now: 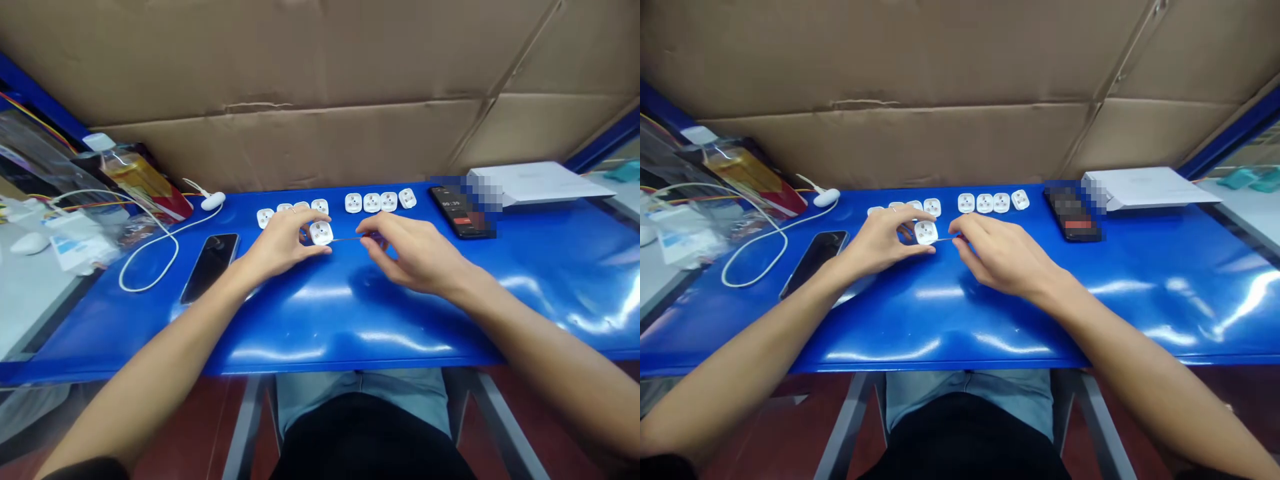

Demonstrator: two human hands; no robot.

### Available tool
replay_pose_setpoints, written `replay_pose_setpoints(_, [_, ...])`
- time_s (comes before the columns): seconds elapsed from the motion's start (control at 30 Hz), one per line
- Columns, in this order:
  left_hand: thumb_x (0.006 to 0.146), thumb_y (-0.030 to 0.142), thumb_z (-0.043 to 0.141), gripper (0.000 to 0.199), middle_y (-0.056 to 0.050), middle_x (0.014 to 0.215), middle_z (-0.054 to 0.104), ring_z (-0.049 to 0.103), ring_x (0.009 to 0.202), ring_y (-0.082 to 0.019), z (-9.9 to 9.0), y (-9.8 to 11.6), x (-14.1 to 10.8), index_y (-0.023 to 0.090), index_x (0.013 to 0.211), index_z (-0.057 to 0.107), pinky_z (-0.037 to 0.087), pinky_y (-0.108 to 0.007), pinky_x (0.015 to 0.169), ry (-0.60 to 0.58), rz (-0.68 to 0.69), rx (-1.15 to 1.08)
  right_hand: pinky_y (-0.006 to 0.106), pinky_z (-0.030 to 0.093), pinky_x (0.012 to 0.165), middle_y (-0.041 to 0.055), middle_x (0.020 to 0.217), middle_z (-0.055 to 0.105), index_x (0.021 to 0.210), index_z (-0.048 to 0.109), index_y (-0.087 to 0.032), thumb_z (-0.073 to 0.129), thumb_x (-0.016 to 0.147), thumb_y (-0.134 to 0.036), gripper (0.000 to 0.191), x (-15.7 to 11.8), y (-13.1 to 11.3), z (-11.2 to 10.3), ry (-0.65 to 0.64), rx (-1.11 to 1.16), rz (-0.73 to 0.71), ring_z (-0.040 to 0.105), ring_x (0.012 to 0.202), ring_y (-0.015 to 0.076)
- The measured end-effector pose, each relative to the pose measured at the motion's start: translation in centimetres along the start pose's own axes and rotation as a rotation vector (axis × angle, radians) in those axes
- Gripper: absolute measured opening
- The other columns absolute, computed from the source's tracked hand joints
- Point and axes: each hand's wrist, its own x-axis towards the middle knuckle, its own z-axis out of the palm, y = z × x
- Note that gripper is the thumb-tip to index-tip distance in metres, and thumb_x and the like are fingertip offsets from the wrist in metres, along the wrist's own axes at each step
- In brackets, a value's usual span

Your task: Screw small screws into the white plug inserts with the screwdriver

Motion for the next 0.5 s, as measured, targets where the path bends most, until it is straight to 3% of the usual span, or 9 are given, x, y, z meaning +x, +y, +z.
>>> replay_pose_setpoints(0.07, [0.084,0.05,0.082,0.051,-0.006,0.118,0.077,0.07,0.092,-0.025,-0.6,0.1,0.9,0.024,0.127,0.074,0.054,-0.037,0.083,0.01,0.009,0.02,0.035,0.053,0.074,0.0097,0.107,0.077,0.117,0.059,-0.02,0.051,0.106,-0.022,0.014,0.0,0.1,0.1,-0.032,0.008,0.001,0.073,0.084,0.0225])
replay_pose_setpoints(0.17, [0.086,0.042,0.077,0.045,-0.007,0.128,0.076,0.069,0.114,-0.029,-1.3,0.1,3.0,0.024,0.128,0.073,0.05,-0.042,0.102,0.004,0.082,0.081,0.035,0.053,0.074,0.0102,0.106,0.077,0.117,0.059,-0.019,0.05,0.106,-0.022,0.015,0.0,0.0,0.0,-0.054,0.013,-0.002,0.072,0.085,0.0229])
replay_pose_setpoints(0.23, [0.084,0.035,0.075,0.046,-0.007,0.127,0.076,0.067,0.116,-0.03,-1.3,-0.1,4.7,0.022,0.128,0.073,0.047,-0.044,0.107,0.019,0.095,0.141,0.035,0.053,0.074,0.0107,0.107,0.076,0.117,0.059,-0.018,0.049,0.107,-0.022,0.015,0.1,0.0,-0.1,-0.046,0.013,-0.003,0.072,0.085,0.0229])
replay_pose_setpoints(0.37, [0.08,0.031,0.076,0.048,-0.005,0.125,0.077,0.064,0.117,-0.031,-0.1,-0.6,7.5,0.023,0.127,0.072,0.047,-0.046,0.108,0.0,0.057,0.179,0.035,0.053,0.074,0.0105,0.107,0.077,0.116,0.06,-0.019,0.05,0.106,-0.022,0.015,0.1,0.2,-0.1,-0.022,0.019,0.001,0.073,0.086,0.0229])
replay_pose_setpoints(0.5, [0.078,0.029,0.081,0.049,-0.007,0.127,0.076,0.06,0.126,-0.037,1.5,-1.2,8.9,0.025,0.126,0.073,0.046,-0.052,0.107,-0.045,-0.04,0.243,0.036,0.055,0.075,0.01,0.108,0.077,0.119,0.06,-0.02,0.05,0.107,-0.024,0.016,0.1,0.2,0.1,-0.043,0.03,0.023,0.073,0.089,0.0242])
